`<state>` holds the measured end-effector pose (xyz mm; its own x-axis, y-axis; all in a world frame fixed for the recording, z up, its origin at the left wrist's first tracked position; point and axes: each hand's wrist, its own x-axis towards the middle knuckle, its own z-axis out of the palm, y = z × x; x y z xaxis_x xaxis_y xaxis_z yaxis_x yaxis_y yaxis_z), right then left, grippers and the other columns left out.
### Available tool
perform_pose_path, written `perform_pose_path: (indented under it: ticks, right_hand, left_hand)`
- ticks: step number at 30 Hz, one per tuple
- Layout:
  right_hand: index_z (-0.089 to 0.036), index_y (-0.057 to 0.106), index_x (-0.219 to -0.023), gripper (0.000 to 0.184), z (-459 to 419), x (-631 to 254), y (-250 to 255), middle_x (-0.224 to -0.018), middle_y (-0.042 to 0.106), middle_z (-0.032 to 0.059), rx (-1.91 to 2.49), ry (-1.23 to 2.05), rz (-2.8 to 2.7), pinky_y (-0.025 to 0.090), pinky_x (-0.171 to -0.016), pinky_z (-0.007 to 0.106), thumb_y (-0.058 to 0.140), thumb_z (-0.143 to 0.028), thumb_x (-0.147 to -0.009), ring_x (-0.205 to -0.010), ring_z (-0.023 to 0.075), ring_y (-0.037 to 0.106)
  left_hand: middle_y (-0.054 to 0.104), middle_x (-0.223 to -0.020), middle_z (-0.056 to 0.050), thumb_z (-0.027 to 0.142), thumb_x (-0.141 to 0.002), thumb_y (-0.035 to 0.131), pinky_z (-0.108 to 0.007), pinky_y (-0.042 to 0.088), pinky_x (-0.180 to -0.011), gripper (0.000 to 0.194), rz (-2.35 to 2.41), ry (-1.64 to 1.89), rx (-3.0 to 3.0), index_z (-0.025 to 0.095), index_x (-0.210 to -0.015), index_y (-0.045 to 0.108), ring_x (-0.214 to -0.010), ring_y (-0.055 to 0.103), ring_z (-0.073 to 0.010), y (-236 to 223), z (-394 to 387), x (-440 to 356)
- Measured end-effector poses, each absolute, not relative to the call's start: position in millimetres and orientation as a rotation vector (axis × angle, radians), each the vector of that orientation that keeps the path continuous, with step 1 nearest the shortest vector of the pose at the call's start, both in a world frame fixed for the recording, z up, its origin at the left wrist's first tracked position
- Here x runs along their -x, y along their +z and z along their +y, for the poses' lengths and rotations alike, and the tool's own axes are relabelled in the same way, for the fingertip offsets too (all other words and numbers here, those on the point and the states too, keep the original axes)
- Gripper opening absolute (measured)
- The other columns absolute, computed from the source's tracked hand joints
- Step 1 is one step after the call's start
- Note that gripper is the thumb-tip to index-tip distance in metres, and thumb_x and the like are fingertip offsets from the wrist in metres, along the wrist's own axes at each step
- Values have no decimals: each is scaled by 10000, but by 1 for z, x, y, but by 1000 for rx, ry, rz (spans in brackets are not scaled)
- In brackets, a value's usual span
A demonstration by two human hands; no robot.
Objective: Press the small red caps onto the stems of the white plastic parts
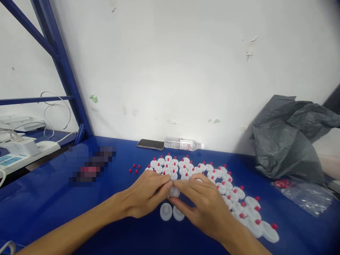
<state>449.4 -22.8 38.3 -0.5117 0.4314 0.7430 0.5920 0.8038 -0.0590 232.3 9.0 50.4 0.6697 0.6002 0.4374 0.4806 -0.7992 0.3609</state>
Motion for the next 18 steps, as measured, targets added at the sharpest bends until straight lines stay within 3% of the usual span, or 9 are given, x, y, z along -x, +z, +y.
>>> perform_pose_path:
  ticks: [4, 6, 8, 10, 14, 18]
  right_hand:
    - [-185, 675, -1146, 206, -16, -462, 38, -924, 806, 18, 847, -410, -2106, 430, -793, 365, 697, -224, -945, -658, 167, 678]
    - [-210, 686, -1136, 206, -16, -466, 41, -893, 795, 5, 931, -321, -2053, 440, -776, 353, 706, -248, -935, -659, 166, 661]
    - [-230, 688, -1127, 188, -18, -466, 46, -922, 780, 9, 989, -206, -2019, 453, -794, 348, 684, -247, -939, -729, 176, 671]
    - [-247, 683, -1116, 173, -22, -463, 51, -939, 763, 11, 1013, -100, -2019, 464, -823, 353, 653, -235, -946, -791, 187, 677]
    - [-296, 680, -1098, 164, -26, -464, 56, -880, 730, -9, 1120, 65, -2069, 486, -824, 365, 661, -284, -936, -845, 214, 667]
    - [-325, 675, -1076, 139, -25, -470, 58, -832, 704, -27, 1239, 155, -2157, 490, -799, 363, 656, -330, -938, -829, 216, 666]
  left_hand:
    - [281, -569, 38, 252, -1048, 60, -247, 287, -499, 385, 1272, 1138, -2540, 230, -680, 171, -503, 278, -122, 66, 21, -213]
    - [273, -568, 33, 262, -1036, 115, -272, 279, -540, 369, 1456, 1201, -2531, 230, -673, 168, -522, 279, -135, 74, 32, -202]
    - [326, -542, 31, 288, -984, 324, -295, 244, -559, 360, 1602, 1130, -2577, 221, -639, 246, -509, 294, -138, 79, 42, -194]
    - [444, -554, 13, 267, -931, 433, -299, 232, -558, 312, 1710, 958, -2620, 212, -633, 358, -508, 373, -151, 78, 51, -188]
    - [628, -741, -58, 225, -950, 409, -301, 323, -573, 268, 1885, 655, -2640, 192, -731, 559, -615, 572, -212, 70, 62, -181]
    - [669, -1007, -130, 223, -979, 401, -336, 443, -656, 299, 1963, 460, -2644, 169, -950, 694, -805, 672, -273, 65, 67, -175]
